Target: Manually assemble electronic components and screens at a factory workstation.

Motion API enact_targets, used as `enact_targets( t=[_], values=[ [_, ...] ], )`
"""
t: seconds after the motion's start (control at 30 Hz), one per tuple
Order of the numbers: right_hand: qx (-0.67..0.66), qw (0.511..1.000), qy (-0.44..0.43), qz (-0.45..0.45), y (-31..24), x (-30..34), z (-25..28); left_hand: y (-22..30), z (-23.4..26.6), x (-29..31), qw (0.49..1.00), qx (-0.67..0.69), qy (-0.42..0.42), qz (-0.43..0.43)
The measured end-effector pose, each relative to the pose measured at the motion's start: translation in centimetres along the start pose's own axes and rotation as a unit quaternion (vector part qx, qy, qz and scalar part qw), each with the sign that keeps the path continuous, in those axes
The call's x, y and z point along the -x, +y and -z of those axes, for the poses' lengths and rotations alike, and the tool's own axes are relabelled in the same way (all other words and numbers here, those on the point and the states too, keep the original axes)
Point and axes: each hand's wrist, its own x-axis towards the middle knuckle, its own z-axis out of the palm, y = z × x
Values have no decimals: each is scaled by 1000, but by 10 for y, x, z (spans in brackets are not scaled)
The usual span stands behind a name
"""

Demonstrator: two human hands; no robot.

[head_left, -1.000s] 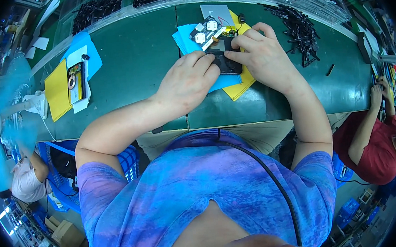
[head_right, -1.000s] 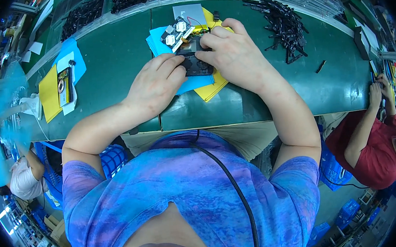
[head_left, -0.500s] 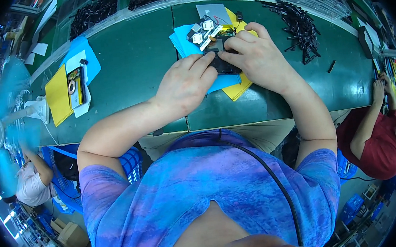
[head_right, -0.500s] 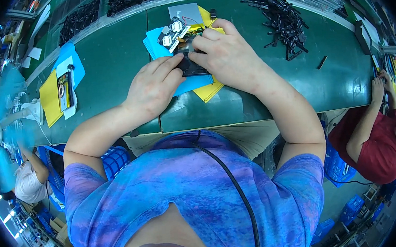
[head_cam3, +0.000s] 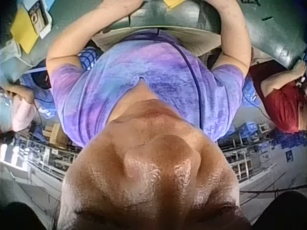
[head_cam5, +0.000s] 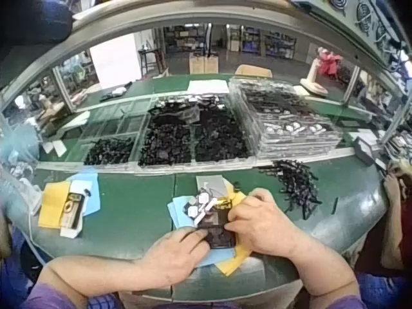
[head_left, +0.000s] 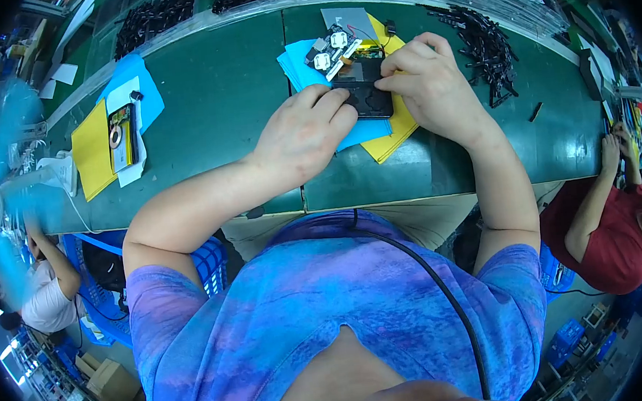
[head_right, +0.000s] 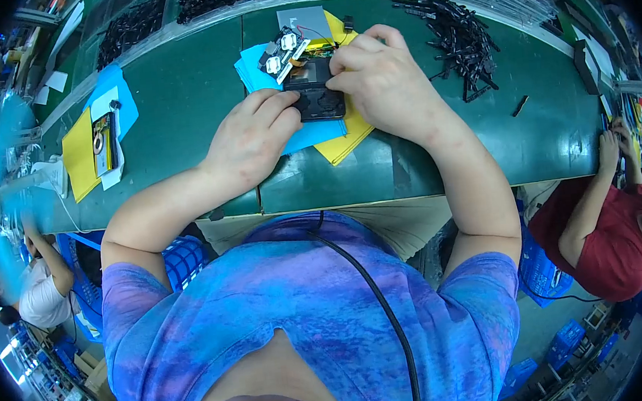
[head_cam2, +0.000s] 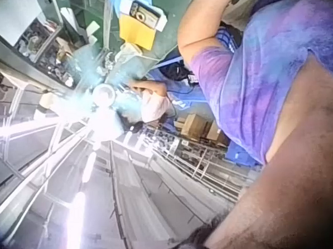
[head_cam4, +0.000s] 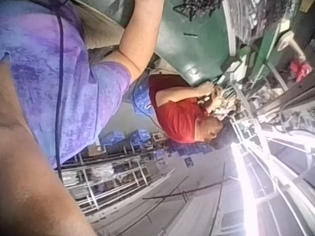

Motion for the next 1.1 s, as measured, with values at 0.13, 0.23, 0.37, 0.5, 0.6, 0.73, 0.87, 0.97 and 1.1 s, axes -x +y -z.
enact_targets(
  t=[0.13,0.23,0.37,0.5,0.6,0.73,0.87,0.97,1.1],
  values=[
    [-10,1000,8,-12,5,0,1,-2,-1,1,1000,-6,-1,1],
    [-41,998,38,-40,11,-10,0,-3,-2,3,1000,-1,17,-20],
    [-55,993,69,-76,27,-35,-18,-3,-2,2,999,-7,24,-30],
    [-57,996,17,-70,38,-59,-31,-3,-2,3,999,1,29,-20],
    [-67,997,-15,-44,38,-64,-30,-4,-3,3,999,10,29,-9],
    [-192,981,3,-37,38,-55,-18,-7,-4,5,999,24,30,-4],
    [-311,945,-35,-100,30,-30,-5,-7,-1,6,999,30,38,1],
    [-206,978,10,-26,28,-15,-8,-6,2,3,998,38,55,12],
    [-236,969,49,-46,25,-9,-16,-4,5,0,989,101,100,40]
  ],
)
